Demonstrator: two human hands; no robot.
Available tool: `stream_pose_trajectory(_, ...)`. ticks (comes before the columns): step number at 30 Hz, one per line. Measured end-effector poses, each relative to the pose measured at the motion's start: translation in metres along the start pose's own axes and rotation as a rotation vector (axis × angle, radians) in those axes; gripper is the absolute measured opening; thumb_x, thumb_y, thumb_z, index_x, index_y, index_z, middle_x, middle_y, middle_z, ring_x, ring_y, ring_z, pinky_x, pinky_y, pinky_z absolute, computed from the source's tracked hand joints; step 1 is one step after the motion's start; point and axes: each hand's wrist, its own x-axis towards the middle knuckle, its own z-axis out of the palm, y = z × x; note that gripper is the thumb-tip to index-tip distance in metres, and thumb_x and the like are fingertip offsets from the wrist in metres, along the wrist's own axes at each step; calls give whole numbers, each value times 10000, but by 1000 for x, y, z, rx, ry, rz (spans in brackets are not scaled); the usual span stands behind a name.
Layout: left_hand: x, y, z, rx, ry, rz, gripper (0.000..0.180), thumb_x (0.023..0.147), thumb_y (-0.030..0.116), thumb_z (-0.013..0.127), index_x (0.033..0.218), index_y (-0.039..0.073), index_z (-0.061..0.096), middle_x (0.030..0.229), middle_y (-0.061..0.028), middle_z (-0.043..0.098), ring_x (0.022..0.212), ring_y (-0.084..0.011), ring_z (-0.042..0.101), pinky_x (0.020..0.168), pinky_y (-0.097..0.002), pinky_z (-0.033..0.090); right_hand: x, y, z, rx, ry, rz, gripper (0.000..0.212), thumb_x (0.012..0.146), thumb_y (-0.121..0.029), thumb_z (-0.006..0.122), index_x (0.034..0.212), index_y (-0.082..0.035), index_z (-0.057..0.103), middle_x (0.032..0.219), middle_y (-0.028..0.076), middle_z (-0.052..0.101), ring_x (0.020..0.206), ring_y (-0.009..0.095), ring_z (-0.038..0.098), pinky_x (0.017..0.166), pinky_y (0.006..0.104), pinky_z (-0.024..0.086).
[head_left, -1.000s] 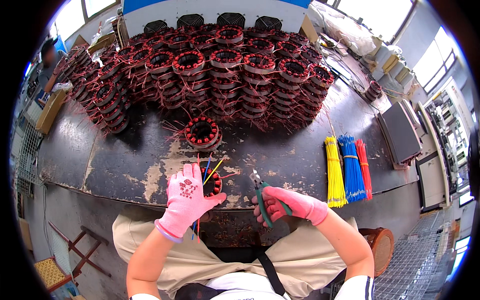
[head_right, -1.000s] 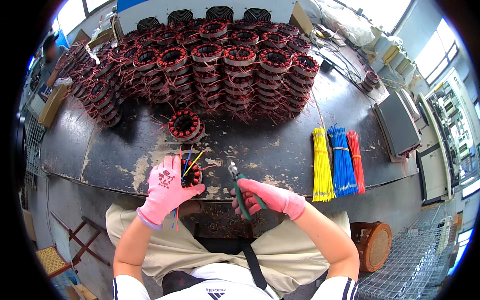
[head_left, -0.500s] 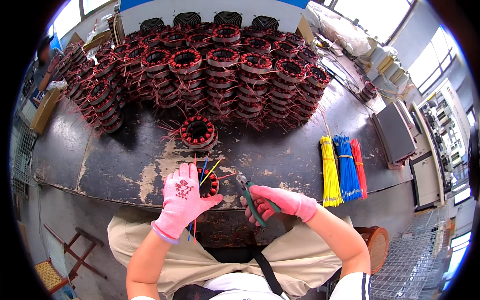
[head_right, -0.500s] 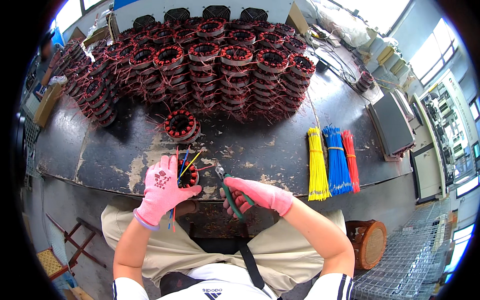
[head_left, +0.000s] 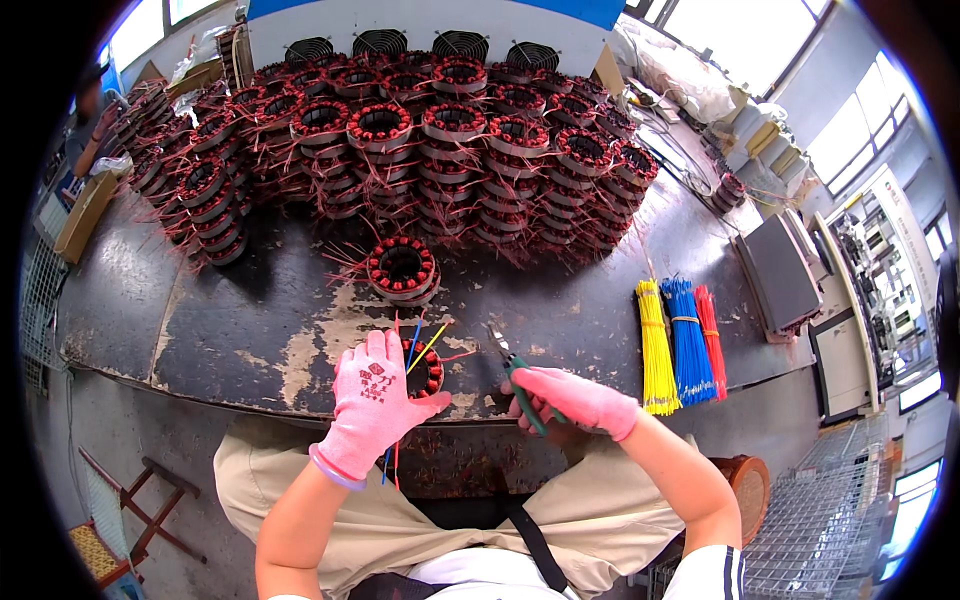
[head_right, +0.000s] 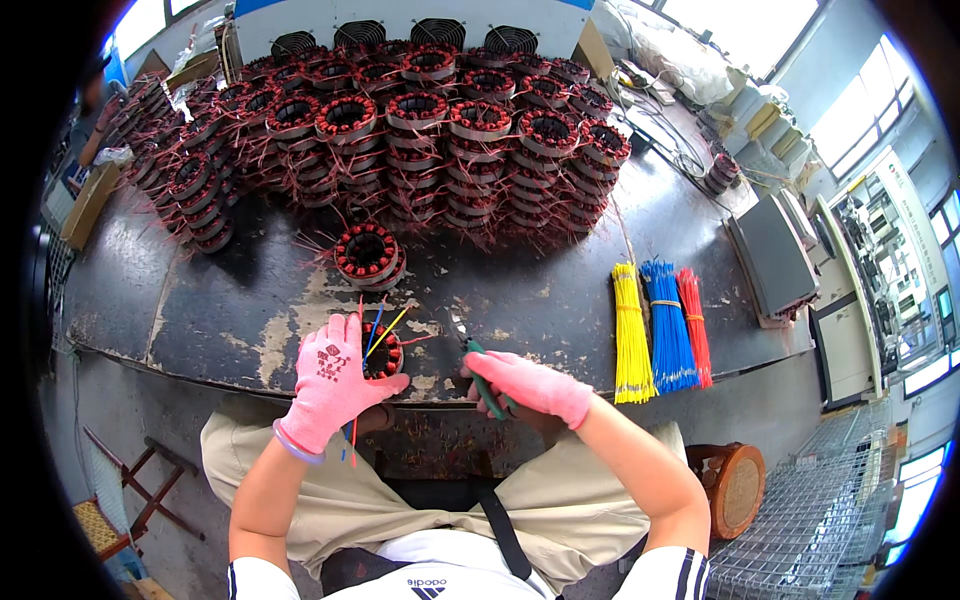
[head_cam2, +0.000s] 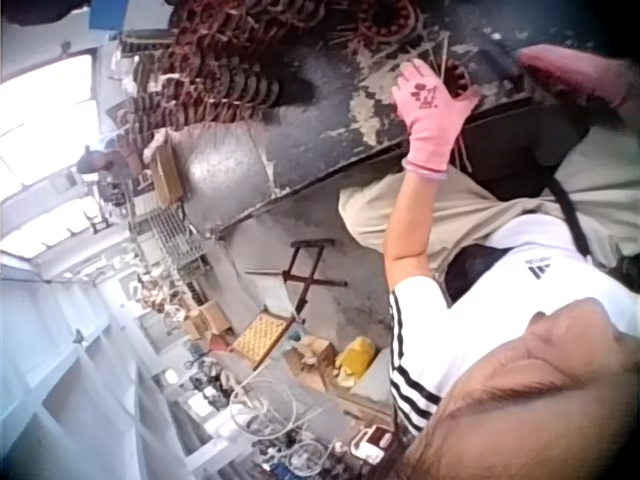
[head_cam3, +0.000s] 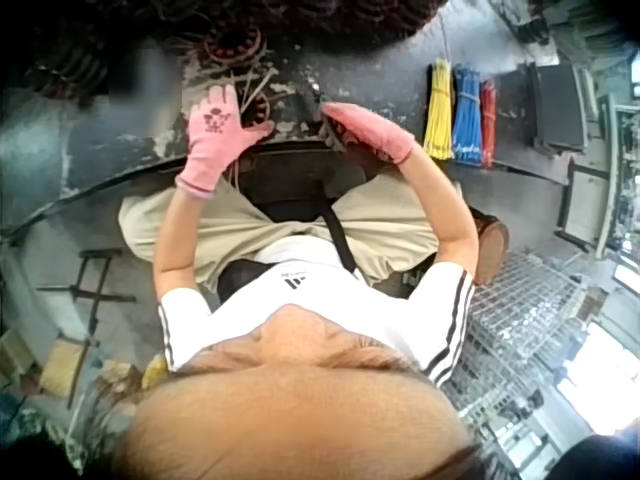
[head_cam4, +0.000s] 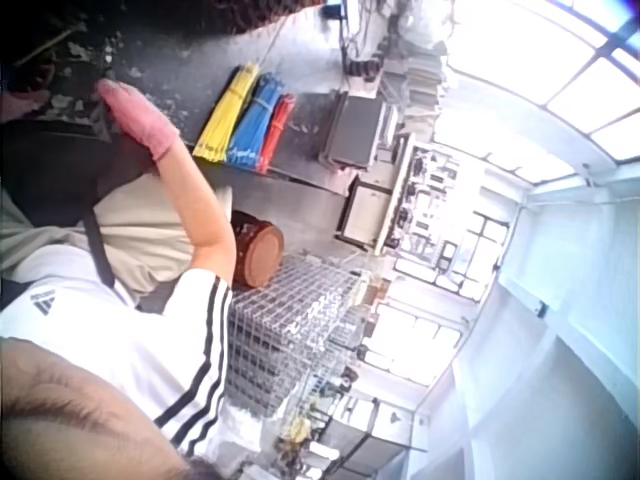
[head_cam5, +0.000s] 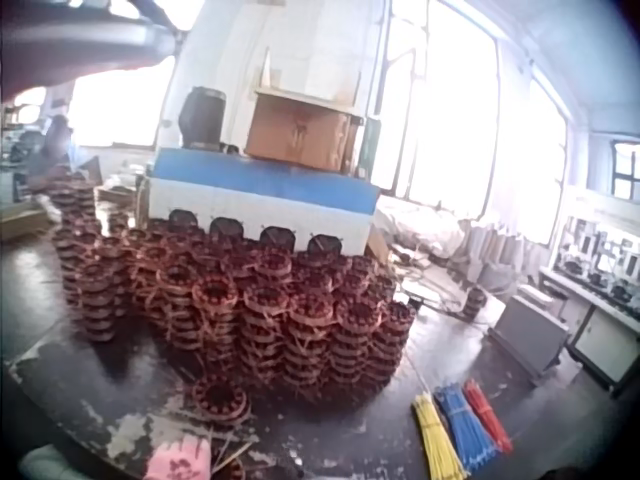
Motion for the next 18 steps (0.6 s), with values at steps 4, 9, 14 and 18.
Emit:
stream_pose_trajectory(4,-2,-9,-1,-41,24,16,960,648,611,816,1301,-29,524,1136,-160,549,1055,-331,593,929,-444,466,-25,-28,-22,-804,355,-205,737,962,-584,534,1418,-7,493,1301,218,622,1212,290,599,1001,408,464)
stream_pose_trajectory(9,-13,-41,-16,-69,-15,28,949,665,606,815,1317,-18,523,1147,-164,557,1057,-360,594,946,-457,468,-17,-11,-43,-1545,752,-13,737,820,-527,677,1386,-74,546,1186,196,603,1139,372,550,929,496,453)
stream_pose_trajectory(14,-35,-108,-38,-35,47,-22,966,658,514,829,1416,16,496,1179,-165,581,1092,-359,603,965,-456,470,-31,-61,2,-1327,737,-435,672,776,-433,751,1331,-88,594,1134,181,620,1120,366,552,946,468,475)
stream_pose_trajectory(18,-59,-172,-55,-50,69,-212,990,652,449,838,1461,17,464,1288,-178,574,1134,-374,601,971,-438,482,25,-124,120,-1008,347,-772,675,828,-466,720,1359,-74,578,1124,197,632,1143,386,558,989,449,468)
